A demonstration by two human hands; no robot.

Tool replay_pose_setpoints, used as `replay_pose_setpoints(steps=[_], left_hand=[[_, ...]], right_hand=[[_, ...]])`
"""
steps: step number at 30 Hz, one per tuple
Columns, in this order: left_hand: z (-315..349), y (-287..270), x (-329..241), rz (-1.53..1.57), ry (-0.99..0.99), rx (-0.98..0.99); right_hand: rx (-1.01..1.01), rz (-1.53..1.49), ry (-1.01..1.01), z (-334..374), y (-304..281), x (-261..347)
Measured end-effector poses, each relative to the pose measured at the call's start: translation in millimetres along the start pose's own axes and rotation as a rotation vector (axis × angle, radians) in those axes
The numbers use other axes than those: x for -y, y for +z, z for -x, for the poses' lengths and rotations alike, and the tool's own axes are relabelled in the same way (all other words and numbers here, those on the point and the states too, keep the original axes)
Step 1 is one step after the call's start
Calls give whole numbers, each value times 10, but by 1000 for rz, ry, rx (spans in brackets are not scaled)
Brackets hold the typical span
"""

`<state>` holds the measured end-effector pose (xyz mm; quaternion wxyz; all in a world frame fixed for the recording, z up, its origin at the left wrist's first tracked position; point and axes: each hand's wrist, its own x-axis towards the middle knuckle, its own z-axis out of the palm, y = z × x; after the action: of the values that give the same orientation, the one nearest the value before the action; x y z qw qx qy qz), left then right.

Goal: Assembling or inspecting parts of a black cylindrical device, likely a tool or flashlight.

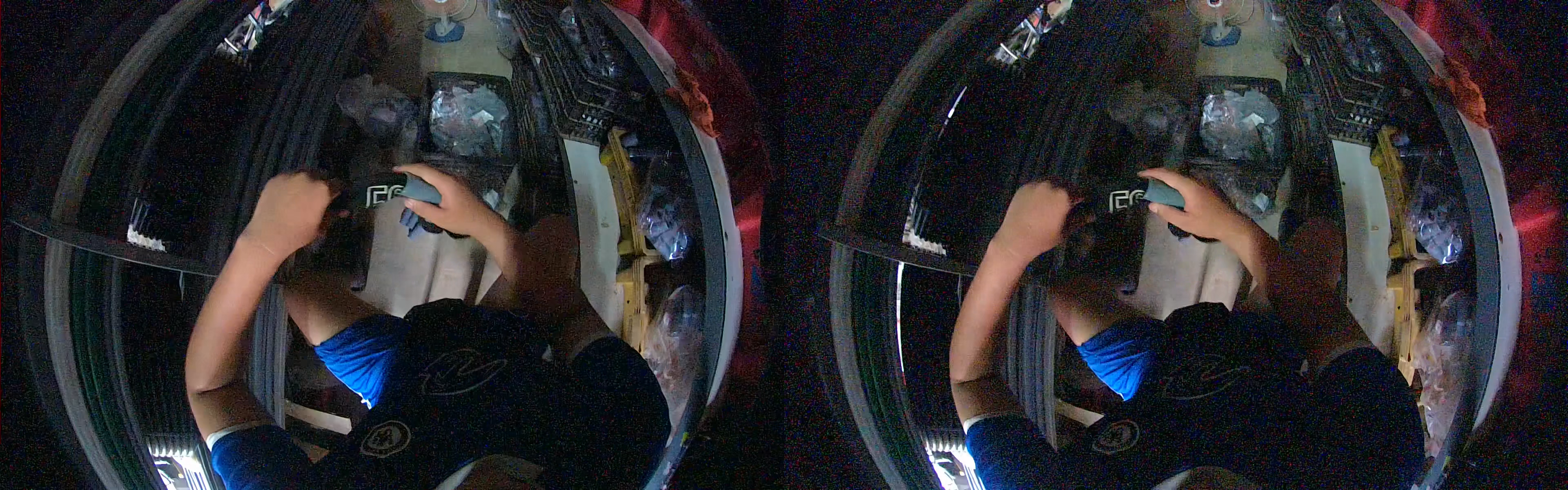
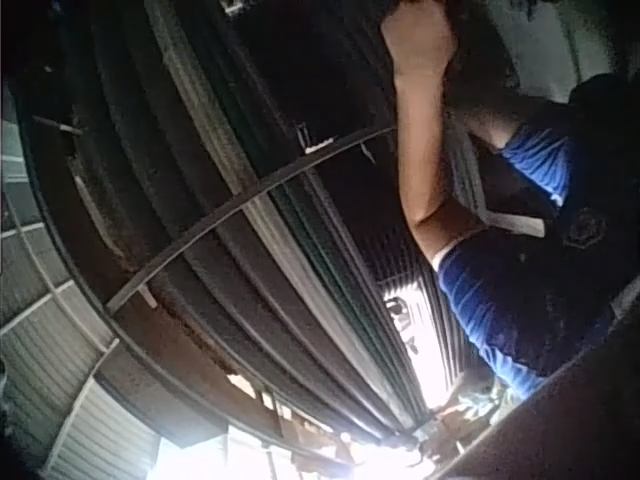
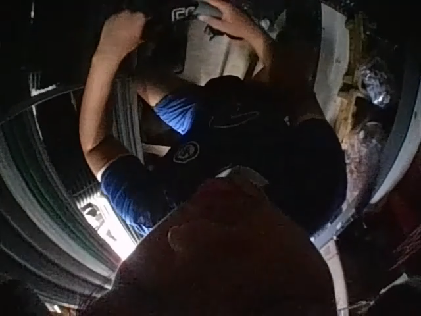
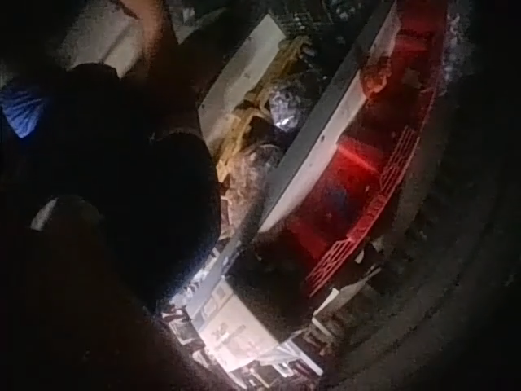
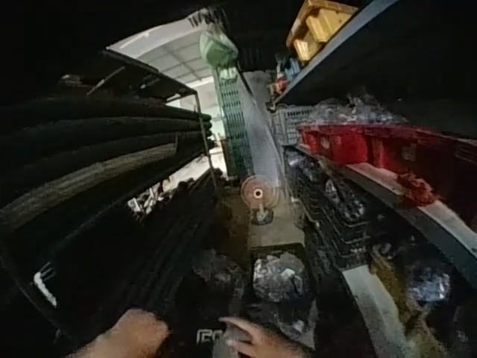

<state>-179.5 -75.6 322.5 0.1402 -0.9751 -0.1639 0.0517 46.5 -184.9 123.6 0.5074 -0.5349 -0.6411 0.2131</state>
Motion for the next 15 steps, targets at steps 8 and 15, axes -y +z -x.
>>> replay_pose_setpoints(steps=[8,15], left_hand=[[556,28,-61,-44,163,-123],[1201,-433,-62,-11,-14,-65]], right_hand=[[-65,646,-233,-61,-197,-637],[-227,718,-64,155,-589,-1197]])
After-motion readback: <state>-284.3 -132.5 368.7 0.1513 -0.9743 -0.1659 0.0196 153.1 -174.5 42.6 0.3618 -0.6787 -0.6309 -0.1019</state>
